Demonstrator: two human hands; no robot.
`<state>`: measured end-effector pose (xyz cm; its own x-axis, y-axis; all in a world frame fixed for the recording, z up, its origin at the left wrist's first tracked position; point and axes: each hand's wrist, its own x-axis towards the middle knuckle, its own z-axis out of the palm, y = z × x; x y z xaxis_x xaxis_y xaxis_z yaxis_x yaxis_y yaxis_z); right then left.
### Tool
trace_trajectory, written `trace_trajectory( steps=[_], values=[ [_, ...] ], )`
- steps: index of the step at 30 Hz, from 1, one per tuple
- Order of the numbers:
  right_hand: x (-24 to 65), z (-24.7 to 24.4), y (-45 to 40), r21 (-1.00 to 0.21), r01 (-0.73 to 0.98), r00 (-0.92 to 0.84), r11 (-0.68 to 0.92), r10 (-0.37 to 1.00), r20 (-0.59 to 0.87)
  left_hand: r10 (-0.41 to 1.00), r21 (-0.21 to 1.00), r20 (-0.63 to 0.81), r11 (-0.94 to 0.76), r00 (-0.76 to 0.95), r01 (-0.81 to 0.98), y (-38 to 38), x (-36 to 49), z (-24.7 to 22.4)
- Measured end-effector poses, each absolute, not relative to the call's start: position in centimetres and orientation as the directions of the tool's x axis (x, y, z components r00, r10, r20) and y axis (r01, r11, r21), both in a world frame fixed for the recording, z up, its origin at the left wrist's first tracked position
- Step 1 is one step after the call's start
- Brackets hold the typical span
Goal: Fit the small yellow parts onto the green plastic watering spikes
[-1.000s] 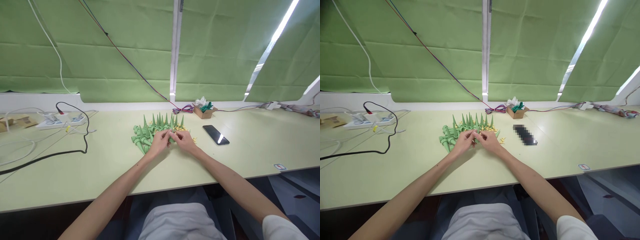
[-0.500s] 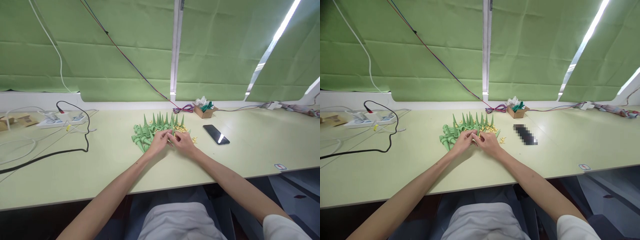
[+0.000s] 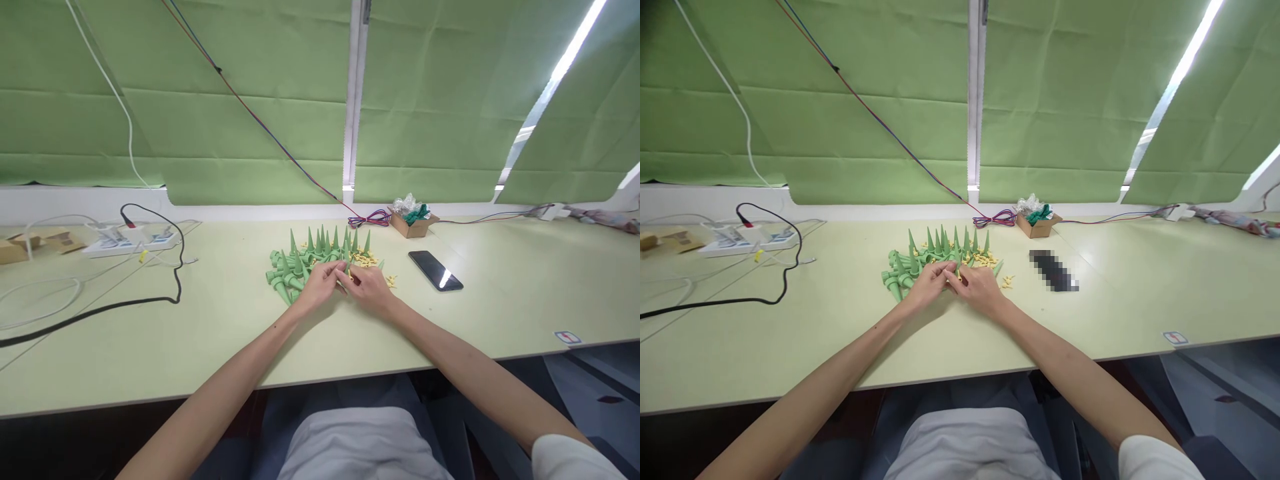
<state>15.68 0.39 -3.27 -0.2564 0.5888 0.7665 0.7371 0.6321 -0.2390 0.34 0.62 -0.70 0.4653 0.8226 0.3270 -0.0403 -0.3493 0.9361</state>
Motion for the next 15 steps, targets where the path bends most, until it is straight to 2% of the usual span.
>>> trace_trajectory(
  steps=[4, 15],
  values=[
    [15.68, -3.32, 0.44, -0.227, 0.74, -0.265, 0.633, 0.585, 0.767, 0.821, 0.937, 0.325, -0.347, 0.47, -0.041, 0.58, 0.32, -0.69],
    [15.41, -2.93, 0.26, -0.301, 0.724, -0.202, 0.62, 0.608, 0.768, 0.862, 0.959, 0.274, -0.278, 0.426, -0.053, 0.69, 0.48, -0.75]
  ],
)
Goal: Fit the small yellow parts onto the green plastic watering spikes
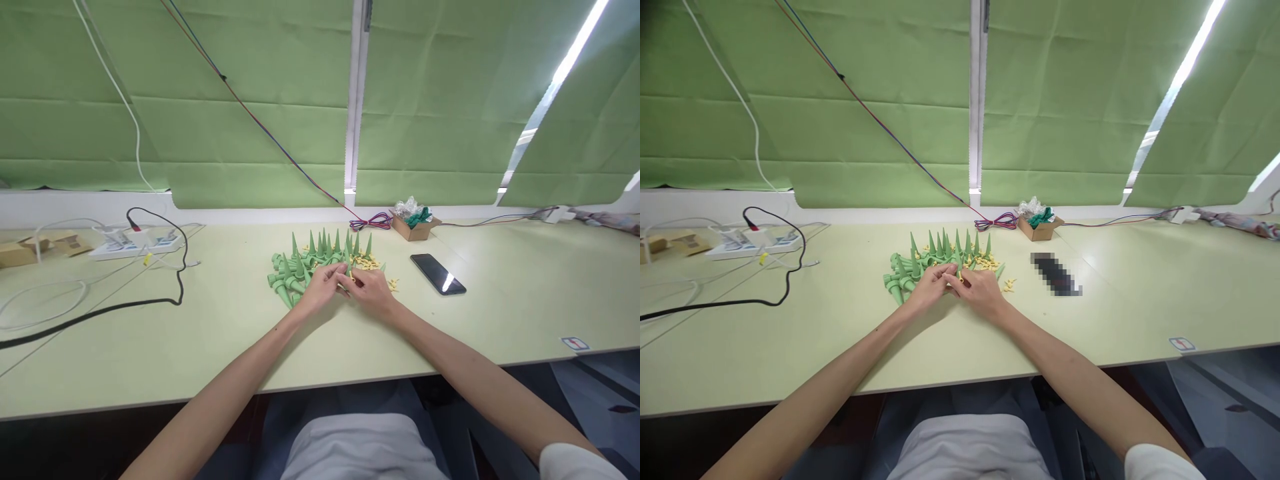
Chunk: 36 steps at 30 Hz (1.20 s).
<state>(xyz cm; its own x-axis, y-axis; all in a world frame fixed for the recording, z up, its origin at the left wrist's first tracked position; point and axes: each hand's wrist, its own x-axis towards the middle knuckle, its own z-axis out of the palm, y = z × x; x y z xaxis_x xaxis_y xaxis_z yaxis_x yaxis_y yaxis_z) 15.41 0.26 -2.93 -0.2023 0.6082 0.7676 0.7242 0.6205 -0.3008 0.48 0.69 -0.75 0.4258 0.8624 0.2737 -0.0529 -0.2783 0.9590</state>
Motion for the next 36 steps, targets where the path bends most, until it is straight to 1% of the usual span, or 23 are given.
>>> trace_trajectory(
  steps=[5, 12, 20, 23, 25, 29, 31, 33, 36],
  values=[
    [15.4, -3.0, 0.3, -0.288, 0.695, -0.199, 0.659, 0.561, 0.803, 0.877, 0.966, 0.251, -0.252, 0.41, -0.051, 0.6, 0.5, -0.7],
    [15.1, -3.1, 0.2, -0.295, 0.669, -0.202, 0.682, 0.549, 0.811, 0.874, 0.962, 0.262, -0.269, 0.409, -0.044, 0.3, 0.5, -0.2],
    [15.2, -2.9, 0.3, -0.336, 0.62, -0.21, 0.709, 0.562, 0.8, 0.875, 0.951, 0.251, -0.303, 0.413, 0.064, 0.2, 0.4, 0.4],
    [15.6, -2.6, 0.5, -0.36, 0.594, -0.232, 0.719, 0.582, 0.779, 0.89, 0.934, 0.265, -0.332, 0.371, 0.131, 0.1, 0.4, 0.7],
    [16.0, -2.4, 0.7, -0.385, 0.587, -0.232, 0.712, 0.604, 0.763, 0.905, 0.901, 0.299, -0.372, 0.304, 0.222, 0.0, 0.3, 0.9],
    [17.0, -2.1, 1.4, -0.452, 0.637, -0.132, 0.624, 0.666, 0.734, 0.872, 0.779, 0.451, -0.489, 0.191, 0.393, -0.3, 0.2, 1.0],
    [17.5, -2.0, 1.9, -0.463, 0.667, -0.101, 0.583, 0.686, 0.72, 0.857, 0.735, 0.479, -0.509, 0.189, 0.448, -0.3, 0.2, 0.9],
    [18.0, -1.9, 2.3, -0.454, 0.698, -0.089, 0.554, 0.696, 0.712, 0.853, 0.689, 0.475, -0.513, 0.215, 0.512, -0.4, 0.2, 0.6],
    [18.6, -1.8, 2.7, -0.432, 0.753, -0.093, 0.496, 0.731, 0.676, 0.834, 0.575, 0.48, -0.533, 0.272, 0.621, -0.5, 0.2, 0.3]
  ],
)
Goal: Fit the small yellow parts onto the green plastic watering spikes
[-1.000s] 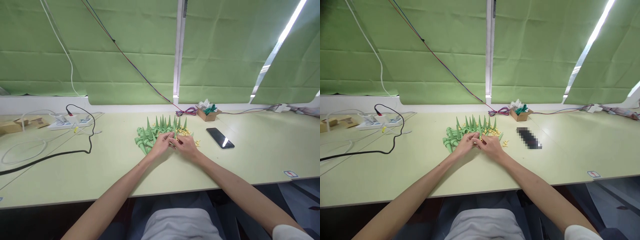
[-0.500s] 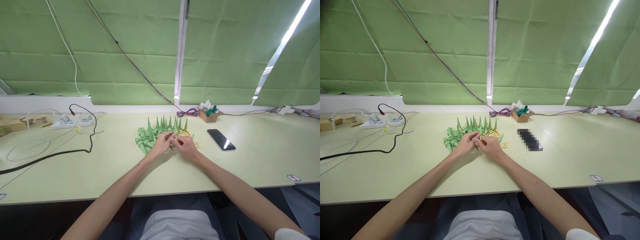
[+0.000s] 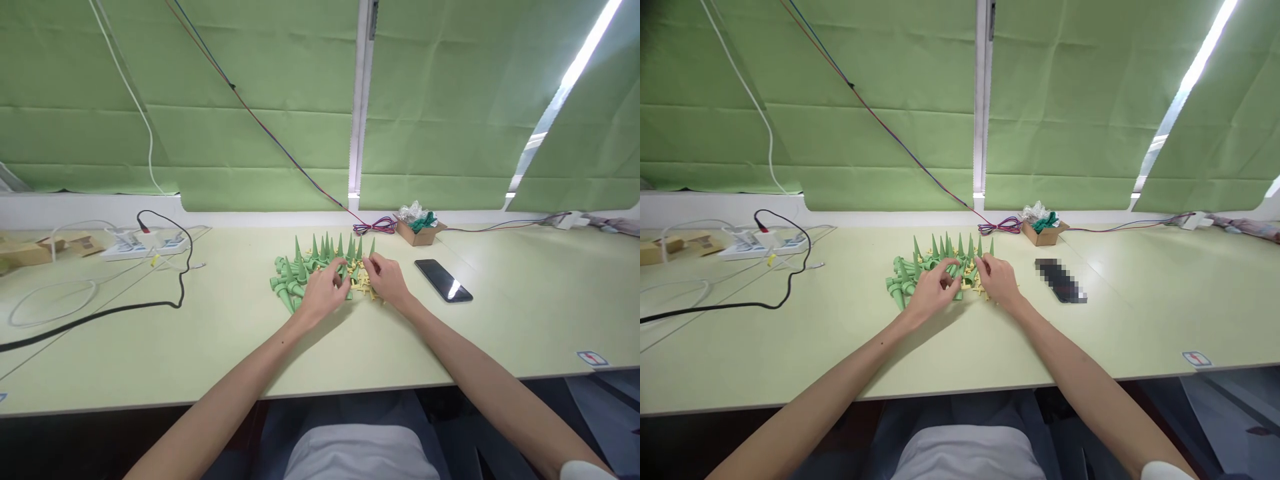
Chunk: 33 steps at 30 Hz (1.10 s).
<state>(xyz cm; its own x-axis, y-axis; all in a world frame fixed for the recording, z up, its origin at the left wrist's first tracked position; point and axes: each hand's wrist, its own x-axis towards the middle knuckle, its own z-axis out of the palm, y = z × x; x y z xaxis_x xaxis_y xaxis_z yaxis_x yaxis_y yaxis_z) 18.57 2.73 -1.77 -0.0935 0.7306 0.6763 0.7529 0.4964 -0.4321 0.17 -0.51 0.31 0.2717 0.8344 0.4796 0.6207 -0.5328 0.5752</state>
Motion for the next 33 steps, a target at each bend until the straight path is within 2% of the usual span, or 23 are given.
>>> trace_trajectory(
  steps=[6, 13, 22, 33],
  values=[
    [19.4, -1.9, 3.4, -0.388, 0.813, -0.164, 0.433, 0.811, 0.561, 0.767, 0.351, 0.477, -0.614, 0.429, 0.707, -0.2, 0.3, -0.5],
    [19.8, -2.4, 4.4, -0.265, 0.838, -0.31, 0.476, 0.816, 0.487, 0.748, 0.255, 0.443, -0.634, 0.495, 0.73, -0.3, 0.4, -0.8],
    [20.1, -2.8, 5.1, -0.212, 0.873, -0.325, 0.439, 0.848, 0.418, 0.753, 0.25, 0.422, -0.632, 0.506, 0.733, -0.2, 0.4, -0.8],
    [20.2, -2.7, 5.0, -0.209, 0.906, -0.272, 0.368, 0.885, 0.377, 0.749, 0.32, 0.45, -0.644, 0.487, 0.695, -0.3, 0.3, -0.6]
  ],
)
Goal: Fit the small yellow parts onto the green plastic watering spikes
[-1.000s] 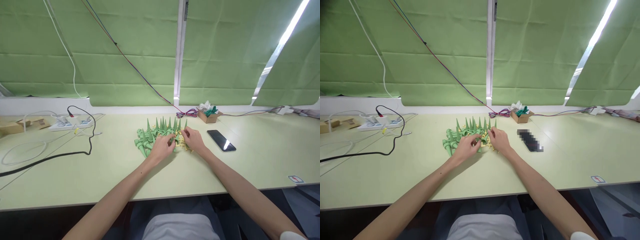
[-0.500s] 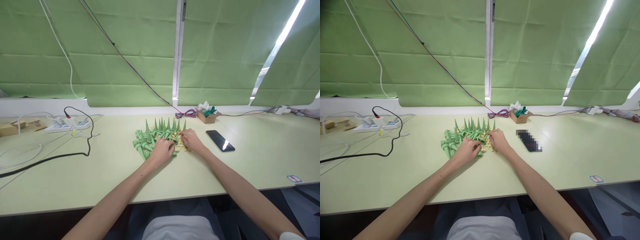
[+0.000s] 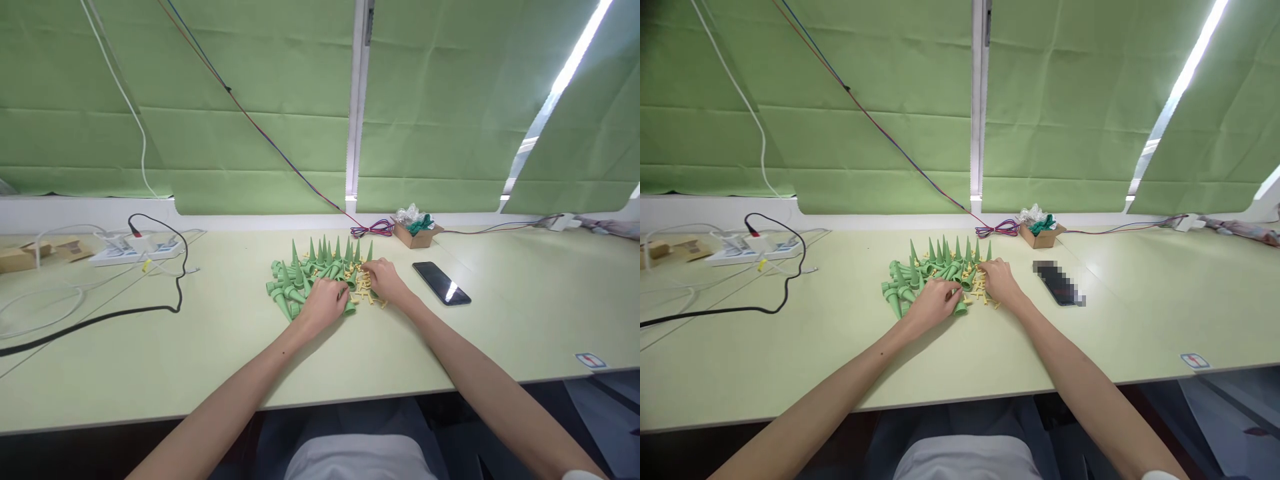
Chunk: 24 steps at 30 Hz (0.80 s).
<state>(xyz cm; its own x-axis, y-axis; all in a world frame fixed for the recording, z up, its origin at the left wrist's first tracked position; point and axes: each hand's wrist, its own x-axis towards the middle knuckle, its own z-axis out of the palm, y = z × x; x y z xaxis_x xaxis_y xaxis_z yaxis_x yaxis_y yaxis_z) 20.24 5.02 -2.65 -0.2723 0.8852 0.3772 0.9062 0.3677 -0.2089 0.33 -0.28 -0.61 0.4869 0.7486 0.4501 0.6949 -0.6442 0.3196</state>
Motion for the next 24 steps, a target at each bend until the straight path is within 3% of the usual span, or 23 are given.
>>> trace_trajectory(
  steps=[14, 24],
  values=[
    [20.04, -2.35, 5.64, -0.267, 0.894, -0.278, 0.361, 0.912, 0.302, 0.77, 0.385, 0.496, -0.609, 0.401, 0.693, -0.17, 0.61, -0.45],
    [19.97, -1.97, 5.22, -0.379, 0.834, -0.294, 0.402, 0.904, 0.311, 0.778, 0.395, 0.484, -0.603, 0.401, 0.693, -0.63, 0.81, 0.17]
  ],
)
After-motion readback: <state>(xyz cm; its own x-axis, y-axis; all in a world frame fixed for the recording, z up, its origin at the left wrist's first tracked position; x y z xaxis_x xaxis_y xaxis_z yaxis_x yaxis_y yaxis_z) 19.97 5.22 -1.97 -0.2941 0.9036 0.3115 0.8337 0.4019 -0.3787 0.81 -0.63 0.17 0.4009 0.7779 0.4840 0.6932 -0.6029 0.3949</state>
